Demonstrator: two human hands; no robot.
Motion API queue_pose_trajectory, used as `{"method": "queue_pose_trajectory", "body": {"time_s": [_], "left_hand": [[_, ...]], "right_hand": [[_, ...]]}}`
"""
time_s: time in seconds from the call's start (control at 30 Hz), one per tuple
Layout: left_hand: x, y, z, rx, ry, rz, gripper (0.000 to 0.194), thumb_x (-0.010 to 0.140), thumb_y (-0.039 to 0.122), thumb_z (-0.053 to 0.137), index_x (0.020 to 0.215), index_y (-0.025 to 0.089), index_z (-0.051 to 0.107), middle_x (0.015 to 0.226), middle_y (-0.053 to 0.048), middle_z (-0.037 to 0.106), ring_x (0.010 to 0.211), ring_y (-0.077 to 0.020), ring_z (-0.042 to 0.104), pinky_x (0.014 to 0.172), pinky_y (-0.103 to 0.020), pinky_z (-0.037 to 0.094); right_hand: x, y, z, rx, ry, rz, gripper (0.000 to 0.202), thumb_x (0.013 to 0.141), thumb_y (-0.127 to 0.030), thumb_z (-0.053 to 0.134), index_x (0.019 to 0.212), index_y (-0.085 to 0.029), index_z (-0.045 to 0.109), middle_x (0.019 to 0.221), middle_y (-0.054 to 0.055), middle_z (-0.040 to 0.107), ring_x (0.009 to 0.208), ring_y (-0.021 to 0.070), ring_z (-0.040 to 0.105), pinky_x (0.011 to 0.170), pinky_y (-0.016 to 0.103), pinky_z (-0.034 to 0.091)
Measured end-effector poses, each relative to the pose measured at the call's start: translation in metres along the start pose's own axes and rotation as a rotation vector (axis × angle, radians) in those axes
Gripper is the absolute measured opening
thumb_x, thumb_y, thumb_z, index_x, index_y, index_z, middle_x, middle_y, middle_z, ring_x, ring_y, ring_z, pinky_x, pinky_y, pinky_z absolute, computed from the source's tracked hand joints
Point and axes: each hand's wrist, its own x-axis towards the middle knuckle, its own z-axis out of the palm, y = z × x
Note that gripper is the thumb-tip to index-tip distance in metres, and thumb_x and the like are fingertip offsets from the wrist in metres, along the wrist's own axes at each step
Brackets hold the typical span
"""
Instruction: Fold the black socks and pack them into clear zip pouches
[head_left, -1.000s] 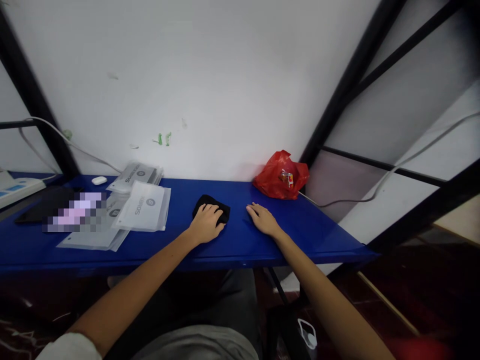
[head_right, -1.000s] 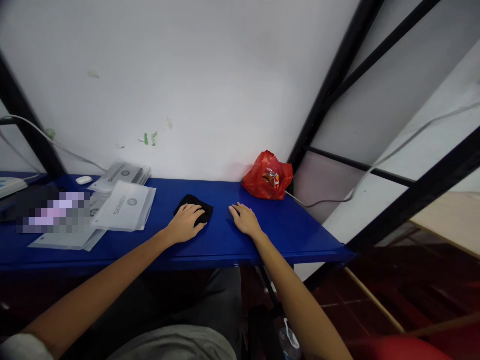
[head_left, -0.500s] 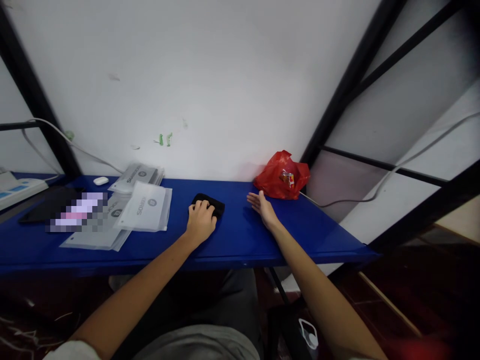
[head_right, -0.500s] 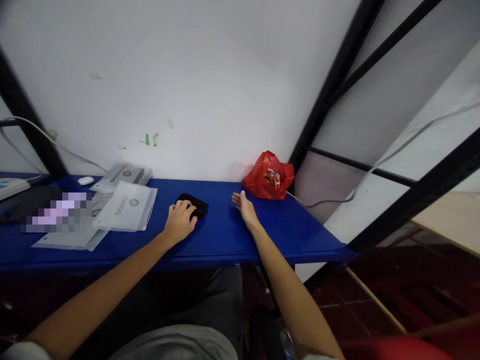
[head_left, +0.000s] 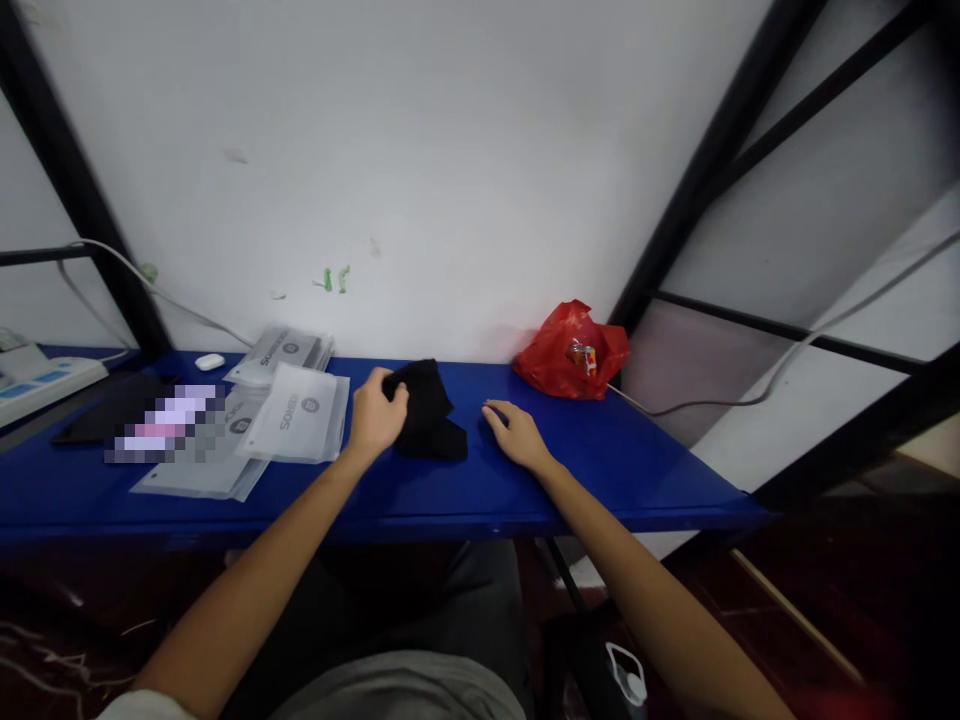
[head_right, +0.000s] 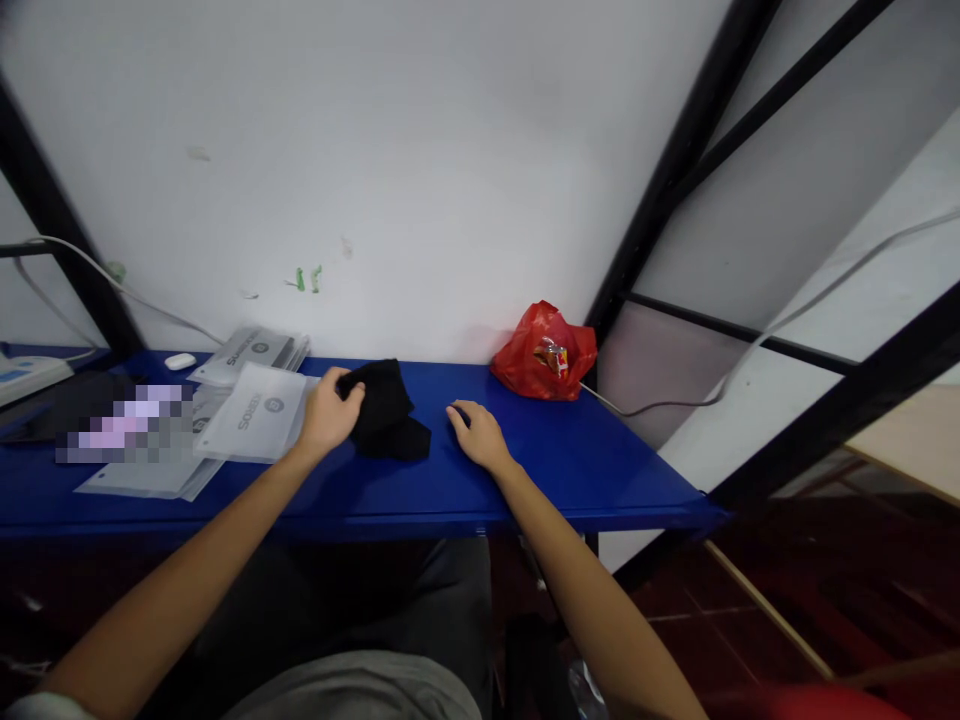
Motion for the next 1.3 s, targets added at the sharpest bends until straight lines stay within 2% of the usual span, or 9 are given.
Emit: {"method": "queue_pose_trajectory", "body": {"time_s": [0.1, 0.17, 0.3, 0.43, 0.6, 0.73, 0.9, 1.13, 1.3], "left_hand": [[0.014, -0.018, -0.009, -0.060, 0.050, -0.202, 0.017, 0.077, 0.022, 0.056, 0.093, 0.016, 0.058, 0.091, -0.007, 0.065, 0.089, -0.0218, 0.061, 0.080, -0.032, 0.047], [0.017, -0.028, -0.011, -0.083, 0.044, -0.295, 0.020, 0.076, 0.021, 0.056, 0.095, 0.015, 0.057, 0.094, -0.008, 0.064, 0.090, -0.0218, 0.061, 0.082, -0.033, 0.047], [0.010, -0.039, -0.012, 0.021, 0.054, -0.268, 0.031, 0.076, 0.016, 0.054, 0.107, 0.015, 0.053, 0.103, -0.010, 0.061, 0.098, -0.0228, 0.058, 0.088, -0.036, 0.046], [-0.002, -0.037, -0.012, 0.272, 0.000, 0.066, 0.041, 0.080, 0.009, 0.045, 0.120, 0.015, 0.051, 0.123, -0.012, 0.051, 0.114, -0.0237, 0.048, 0.096, -0.036, 0.041], [-0.018, -0.019, -0.002, 0.470, -0.454, 0.212, 0.032, 0.092, 0.032, 0.036, 0.104, 0.019, 0.063, 0.102, -0.008, 0.063, 0.099, -0.0235, 0.056, 0.083, -0.036, 0.046], [-0.033, -0.001, 0.014, 0.574, -0.420, 0.246, 0.052, 0.088, 0.056, 0.038, 0.105, 0.013, 0.063, 0.106, -0.013, 0.062, 0.102, -0.0288, 0.054, 0.081, -0.038, 0.045], [-0.040, 0.014, 0.027, 0.612, -0.439, 0.251, 0.066, 0.079, 0.067, 0.046, 0.107, 0.009, 0.061, 0.107, -0.018, 0.061, 0.101, -0.0328, 0.053, 0.080, -0.040, 0.044], [-0.046, 0.025, 0.037, 0.591, -0.370, 0.327, 0.049, 0.083, 0.048, 0.051, 0.108, 0.007, 0.059, 0.107, -0.018, 0.059, 0.101, -0.0310, 0.052, 0.080, -0.040, 0.044], [-0.045, 0.028, 0.038, 0.552, -0.432, 0.288, 0.039, 0.083, 0.037, 0.051, 0.109, 0.007, 0.057, 0.108, -0.017, 0.058, 0.101, -0.0306, 0.053, 0.075, -0.039, 0.047]], "right_hand": [[-0.008, -0.024, 0.005, 0.036, 0.051, -0.153, 0.034, 0.087, -0.038, 0.048, 0.111, -0.018, 0.062, 0.114, 0.011, 0.065, 0.108, 0.0233, 0.058, 0.097, 0.042, 0.043], [-0.015, -0.045, 0.010, 0.049, -0.028, -0.267, 0.035, 0.087, -0.040, 0.050, 0.115, -0.021, 0.061, 0.119, 0.010, 0.062, 0.113, 0.0224, 0.056, 0.099, 0.043, 0.042], [-0.020, -0.069, 0.017, -0.087, -0.236, -0.405, 0.030, 0.086, -0.034, 0.053, 0.109, -0.020, 0.065, 0.129, 0.013, 0.056, 0.121, 0.0261, 0.049, 0.101, 0.047, 0.039], [-0.014, -0.057, 0.012, -0.196, -0.298, -0.335, 0.029, 0.082, -0.019, 0.052, 0.108, -0.020, 0.065, 0.128, 0.012, 0.057, 0.123, 0.0256, 0.048, 0.104, 0.047, 0.036], [-0.012, -0.024, -0.003, -0.232, -0.242, -0.189, 0.038, 0.074, -0.007, 0.047, 0.104, -0.020, 0.066, 0.126, 0.009, 0.058, 0.123, 0.0242, 0.048, 0.105, 0.045, 0.034], [-0.016, -0.005, -0.008, -0.224, -0.148, -0.084, 0.039, 0.072, -0.004, 0.043, 0.098, -0.020, 0.067, 0.121, 0.009, 0.061, 0.119, 0.0230, 0.051, 0.103, 0.042, 0.037], [-0.019, 0.001, -0.006, -0.231, -0.102, -0.065, 0.038, 0.072, -0.004, 0.041, 0.096, -0.017, 0.067, 0.116, 0.011, 0.063, 0.117, 0.0225, 0.052, 0.102, 0.040, 0.039], [-0.020, -0.002, -0.003, -0.226, -0.076, -0.060, 0.036, 0.072, -0.004, 0.041, 0.093, -0.017, 0.067, 0.115, 0.010, 0.063, 0.115, 0.0221, 0.053, 0.101, 0.039, 0.040], [-0.020, 0.000, -0.002, -0.213, -0.073, -0.065, 0.035, 0.071, -0.004, 0.041, 0.093, -0.016, 0.067, 0.114, 0.012, 0.064, 0.115, 0.0226, 0.053, 0.100, 0.040, 0.040]]}}
